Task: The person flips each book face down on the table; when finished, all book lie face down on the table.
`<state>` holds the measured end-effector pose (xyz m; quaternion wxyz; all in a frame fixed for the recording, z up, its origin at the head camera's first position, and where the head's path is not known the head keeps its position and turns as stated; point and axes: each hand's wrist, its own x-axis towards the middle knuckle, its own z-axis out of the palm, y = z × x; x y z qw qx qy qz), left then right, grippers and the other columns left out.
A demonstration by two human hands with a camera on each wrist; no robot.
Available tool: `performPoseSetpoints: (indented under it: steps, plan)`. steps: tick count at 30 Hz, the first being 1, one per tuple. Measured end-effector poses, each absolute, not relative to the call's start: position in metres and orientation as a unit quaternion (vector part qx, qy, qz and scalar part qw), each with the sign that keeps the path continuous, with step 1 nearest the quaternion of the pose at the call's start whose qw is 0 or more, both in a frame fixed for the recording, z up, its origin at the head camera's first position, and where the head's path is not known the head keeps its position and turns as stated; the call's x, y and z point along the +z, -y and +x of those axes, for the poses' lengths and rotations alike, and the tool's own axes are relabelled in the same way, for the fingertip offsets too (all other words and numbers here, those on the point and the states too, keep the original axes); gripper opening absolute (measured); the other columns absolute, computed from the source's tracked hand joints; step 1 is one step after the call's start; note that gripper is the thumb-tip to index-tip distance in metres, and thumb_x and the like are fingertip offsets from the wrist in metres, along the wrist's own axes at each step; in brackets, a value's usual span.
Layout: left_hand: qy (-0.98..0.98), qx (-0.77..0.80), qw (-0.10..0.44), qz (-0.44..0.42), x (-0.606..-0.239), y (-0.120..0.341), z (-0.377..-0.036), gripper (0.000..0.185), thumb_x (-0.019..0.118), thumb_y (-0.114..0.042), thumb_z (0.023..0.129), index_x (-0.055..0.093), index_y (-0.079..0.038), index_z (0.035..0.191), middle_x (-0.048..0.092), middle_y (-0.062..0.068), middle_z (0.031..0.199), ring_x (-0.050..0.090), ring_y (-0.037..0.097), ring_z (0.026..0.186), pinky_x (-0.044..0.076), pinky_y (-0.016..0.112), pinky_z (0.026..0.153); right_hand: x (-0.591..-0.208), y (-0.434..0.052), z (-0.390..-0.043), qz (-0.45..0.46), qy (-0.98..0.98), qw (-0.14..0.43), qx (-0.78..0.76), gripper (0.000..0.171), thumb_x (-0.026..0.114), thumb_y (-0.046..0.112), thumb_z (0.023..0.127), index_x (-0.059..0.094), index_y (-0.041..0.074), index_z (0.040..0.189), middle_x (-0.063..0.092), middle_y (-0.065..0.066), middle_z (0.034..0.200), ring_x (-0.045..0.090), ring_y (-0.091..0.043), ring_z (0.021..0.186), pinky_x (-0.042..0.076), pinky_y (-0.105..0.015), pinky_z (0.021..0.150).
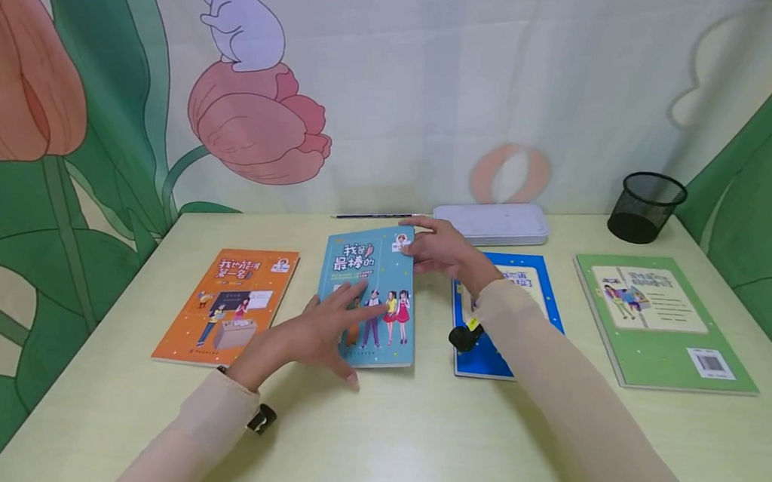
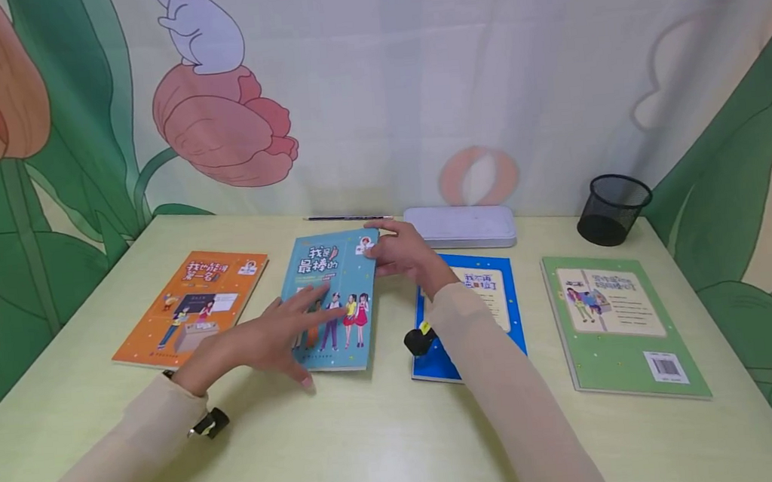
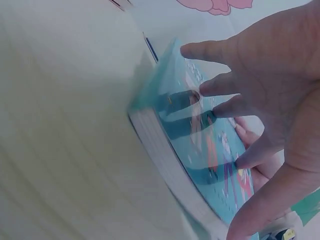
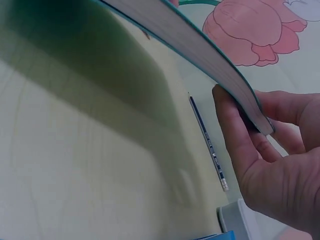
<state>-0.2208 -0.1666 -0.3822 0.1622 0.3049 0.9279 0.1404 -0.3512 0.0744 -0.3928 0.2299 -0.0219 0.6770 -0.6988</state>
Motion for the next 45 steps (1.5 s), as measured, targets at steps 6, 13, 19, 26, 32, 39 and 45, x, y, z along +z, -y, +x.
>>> performPoseSetpoints:
  steps: [6, 13, 19, 26, 32, 39, 45]
  plan:
    - [-0.930, 0.160, 0.100, 0.315, -0.381, 0.158, -0.223, 0.109, 0.092, -0.039, 0.068, 0.030, -0.033, 0.157, 0.002, 0.011, 0.170, -0.001, 0.041, 0.156, 0.007, 0.074, 0.116, -0.383, -0.077, -0.353, -0.004, -0.642, 0.206, -0.739, 0.059, 0.059, -0.005, 0.094, 0.047, 0.016, 0.147, 0.065, -0.012, 0.115, 0.073, -0.020, 0.077, 0.062, -0.034, 0.067]
    - [-0.918, 0.185, 0.027, 0.350, -0.385, 0.149, -0.227, 0.110, 0.092, -0.040, 0.068, 0.030, -0.033, 0.158, 0.003, 0.009, 0.170, -0.002, 0.037, 0.156, 0.005, 0.069, 0.120, -0.370, -0.080, -0.353, 0.022, -0.623, 0.186, -0.759, 0.058, 0.060, -0.005, 0.094, 0.049, 0.019, 0.146, 0.059, -0.014, 0.127, 0.072, -0.020, 0.079, 0.062, -0.033, 0.068]
    - [-0.908, 0.199, -0.035, 0.367, -0.389, 0.139, -0.230, 0.105, 0.092, -0.034, 0.070, 0.033, -0.029, 0.156, 0.008, 0.008, 0.170, 0.000, 0.033, 0.157, 0.006, 0.066, 0.121, -0.362, -0.083, -0.352, 0.052, -0.586, 0.176, -0.789, 0.054, 0.060, -0.003, 0.096, 0.050, 0.018, 0.145, 0.055, -0.012, 0.133, 0.070, -0.021, 0.082, 0.062, -0.030, 0.068]
    - [-0.901, 0.231, -0.080, 0.358, -0.386, 0.134, -0.231, 0.084, 0.086, -0.017, 0.079, 0.044, -0.026, 0.151, 0.022, 0.011, 0.166, 0.014, 0.039, 0.155, 0.017, 0.069, 0.118, -0.355, -0.085, -0.349, 0.055, -0.563, 0.168, -0.807, 0.056, 0.058, -0.004, 0.096, 0.049, 0.018, 0.146, 0.050, -0.017, 0.144, 0.067, -0.025, 0.094, 0.062, -0.030, 0.072]
    - [-0.898, 0.232, -0.098, 0.361, -0.386, 0.133, -0.228, 0.075, 0.081, -0.012, 0.084, 0.047, -0.024, 0.149, 0.029, 0.013, 0.163, 0.022, 0.041, 0.152, 0.024, 0.069, 0.116, -0.351, -0.088, -0.348, 0.055, -0.582, 0.156, -0.796, 0.052, 0.060, -0.004, 0.095, 0.051, 0.016, 0.142, 0.054, -0.018, 0.139, 0.071, -0.024, 0.088, 0.062, -0.033, 0.072]
    - [-0.890, 0.257, -0.101, 0.364, -0.385, 0.136, -0.229, 0.069, 0.069, 0.005, 0.089, 0.047, -0.020, 0.149, 0.035, 0.011, 0.162, 0.033, 0.036, 0.149, 0.039, 0.055, 0.113, -0.343, -0.091, -0.343, 0.042, -0.597, 0.145, -0.788, 0.056, 0.060, -0.006, 0.094, 0.047, 0.016, 0.144, 0.054, -0.021, 0.137, 0.073, -0.022, 0.079, 0.062, -0.031, 0.068]
    - [-0.881, 0.278, -0.116, 0.365, -0.382, 0.140, -0.230, 0.071, 0.063, 0.015, 0.088, 0.045, -0.014, 0.150, 0.043, 0.010, 0.157, 0.044, 0.032, 0.144, 0.044, 0.052, 0.108, -0.338, -0.091, -0.339, 0.023, -0.610, 0.131, -0.781, 0.059, 0.059, -0.006, 0.095, 0.043, 0.015, 0.147, 0.049, -0.024, 0.139, 0.072, -0.022, 0.079, 0.062, -0.031, 0.067]
